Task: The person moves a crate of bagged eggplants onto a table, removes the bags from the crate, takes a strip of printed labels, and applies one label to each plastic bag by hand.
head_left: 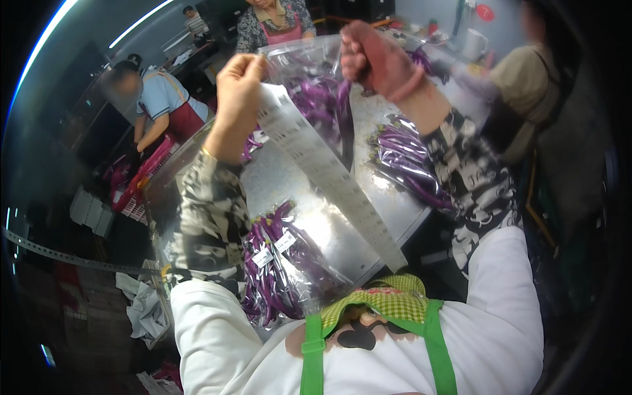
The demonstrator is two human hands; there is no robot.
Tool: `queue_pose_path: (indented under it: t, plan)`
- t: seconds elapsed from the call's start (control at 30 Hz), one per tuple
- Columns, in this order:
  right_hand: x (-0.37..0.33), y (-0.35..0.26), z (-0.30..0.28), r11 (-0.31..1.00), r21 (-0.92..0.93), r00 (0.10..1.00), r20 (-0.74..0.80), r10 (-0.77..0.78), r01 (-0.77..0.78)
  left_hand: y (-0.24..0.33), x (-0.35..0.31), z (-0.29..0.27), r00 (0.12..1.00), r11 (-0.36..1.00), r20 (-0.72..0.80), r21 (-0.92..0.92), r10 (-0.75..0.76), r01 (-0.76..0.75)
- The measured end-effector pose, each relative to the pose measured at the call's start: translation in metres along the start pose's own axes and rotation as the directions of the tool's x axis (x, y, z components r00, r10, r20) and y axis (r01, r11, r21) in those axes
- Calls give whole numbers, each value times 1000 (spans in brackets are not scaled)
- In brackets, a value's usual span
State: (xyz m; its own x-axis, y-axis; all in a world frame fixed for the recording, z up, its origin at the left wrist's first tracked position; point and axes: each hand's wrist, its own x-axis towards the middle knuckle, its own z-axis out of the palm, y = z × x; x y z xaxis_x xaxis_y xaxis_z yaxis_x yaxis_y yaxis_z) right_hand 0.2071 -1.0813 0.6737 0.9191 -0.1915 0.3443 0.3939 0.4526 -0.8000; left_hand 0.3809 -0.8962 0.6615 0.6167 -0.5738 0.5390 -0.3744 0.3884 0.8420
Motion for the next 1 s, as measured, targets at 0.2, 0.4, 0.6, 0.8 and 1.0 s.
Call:
queue_pose_path:
  t: [0.2,0.4,0.6,0.8,1.0]
  plan:
    - [-52,5,11,937,-253,968,-7,-252,242,30,-69,21,972,954,59,187,229,-236]
    - [-262,118,11,884,-318,846,-515,142,-342,-47,-286,21,957,953,236,288,-166,94]
    - [-366,215,-11,503,-547,717,-654,242,-669,-103,-401,27,624,721,385,199,-681,664]
    - [-374,218,-17,512,-636,778,-619,107,-577,-101,-382,35,216,272,373,105,-903,957]
    - [-368,222,-24,537,-466,590,-804,75,-703,-127,-390,51,-18,7,370,67,-929,998]
